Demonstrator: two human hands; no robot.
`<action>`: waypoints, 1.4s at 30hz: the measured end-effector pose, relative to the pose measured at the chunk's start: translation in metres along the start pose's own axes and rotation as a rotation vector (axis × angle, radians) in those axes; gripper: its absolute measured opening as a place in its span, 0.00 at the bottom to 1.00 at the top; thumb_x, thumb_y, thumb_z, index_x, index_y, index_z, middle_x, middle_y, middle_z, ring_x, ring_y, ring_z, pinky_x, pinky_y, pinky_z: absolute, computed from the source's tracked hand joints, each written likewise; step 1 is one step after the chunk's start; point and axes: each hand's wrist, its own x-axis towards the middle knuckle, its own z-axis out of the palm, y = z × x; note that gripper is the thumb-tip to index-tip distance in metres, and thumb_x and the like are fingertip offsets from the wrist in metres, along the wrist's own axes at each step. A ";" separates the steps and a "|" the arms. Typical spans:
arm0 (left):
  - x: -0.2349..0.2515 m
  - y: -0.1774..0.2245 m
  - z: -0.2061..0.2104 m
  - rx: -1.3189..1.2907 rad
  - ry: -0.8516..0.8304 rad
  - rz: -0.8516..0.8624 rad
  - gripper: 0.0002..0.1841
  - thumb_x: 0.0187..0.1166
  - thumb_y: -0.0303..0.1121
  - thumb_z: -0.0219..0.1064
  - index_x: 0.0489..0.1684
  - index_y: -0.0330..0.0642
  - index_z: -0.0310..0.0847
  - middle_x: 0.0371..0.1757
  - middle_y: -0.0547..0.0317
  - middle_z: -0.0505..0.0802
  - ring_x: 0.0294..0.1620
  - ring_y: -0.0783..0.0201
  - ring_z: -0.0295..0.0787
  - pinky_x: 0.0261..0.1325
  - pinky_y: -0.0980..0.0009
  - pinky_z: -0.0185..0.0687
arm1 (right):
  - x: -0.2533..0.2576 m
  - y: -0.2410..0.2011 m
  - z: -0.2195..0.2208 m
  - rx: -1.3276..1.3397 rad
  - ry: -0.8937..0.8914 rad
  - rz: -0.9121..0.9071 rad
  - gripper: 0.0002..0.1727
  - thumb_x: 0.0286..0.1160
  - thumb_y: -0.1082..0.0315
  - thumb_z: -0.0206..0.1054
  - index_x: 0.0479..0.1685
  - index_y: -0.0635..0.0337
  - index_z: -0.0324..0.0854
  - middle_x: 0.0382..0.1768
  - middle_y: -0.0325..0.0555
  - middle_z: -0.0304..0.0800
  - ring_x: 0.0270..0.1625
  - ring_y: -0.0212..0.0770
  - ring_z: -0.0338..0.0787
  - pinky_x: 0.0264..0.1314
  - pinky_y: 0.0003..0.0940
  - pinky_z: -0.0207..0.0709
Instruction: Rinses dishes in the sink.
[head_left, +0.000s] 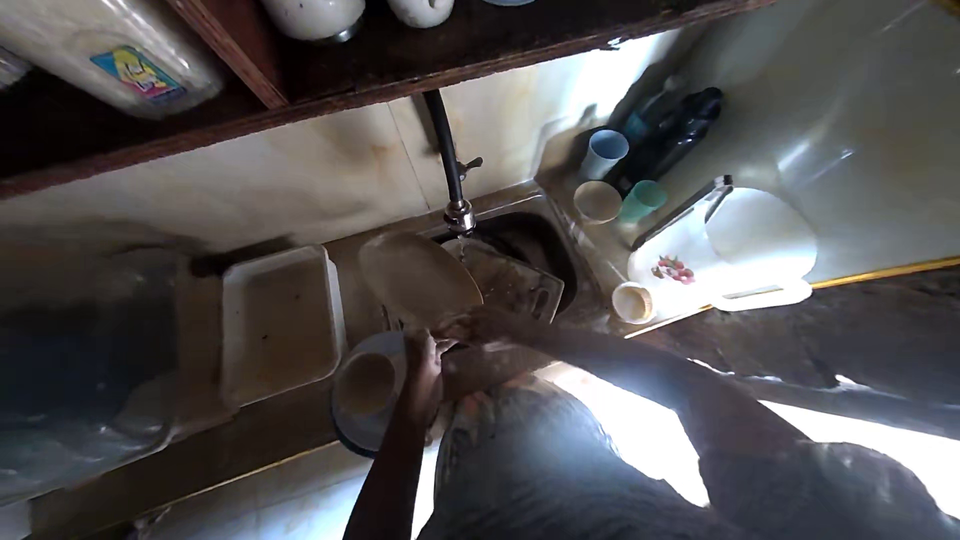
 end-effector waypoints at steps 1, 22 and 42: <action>0.001 0.000 -0.007 -0.007 -0.025 -0.022 0.12 0.86 0.19 0.49 0.61 0.23 0.68 0.38 0.44 0.86 0.27 0.60 0.90 0.28 0.65 0.91 | 0.000 0.017 -0.005 -0.051 -0.012 -0.003 0.23 0.90 0.63 0.57 0.74 0.68 0.77 0.72 0.65 0.82 0.77 0.61 0.79 0.84 0.57 0.64; -0.022 0.020 -0.031 0.349 -0.179 -0.073 0.14 0.73 0.12 0.58 0.55 0.26 0.71 0.32 0.53 0.81 0.26 0.67 0.80 0.31 0.70 0.83 | 0.047 -0.006 -0.005 0.029 0.234 -0.082 0.23 0.82 0.72 0.63 0.77 0.63 0.77 0.73 0.61 0.82 0.75 0.57 0.82 0.79 0.53 0.71; -0.017 0.048 -0.059 0.550 -0.106 -0.132 0.16 0.80 0.19 0.57 0.65 0.33 0.70 0.29 0.60 0.77 0.20 0.74 0.69 0.21 0.79 0.63 | 0.014 0.039 -0.025 -0.246 0.333 0.048 0.24 0.84 0.67 0.64 0.78 0.61 0.78 0.80 0.62 0.77 0.85 0.65 0.72 0.93 0.66 0.45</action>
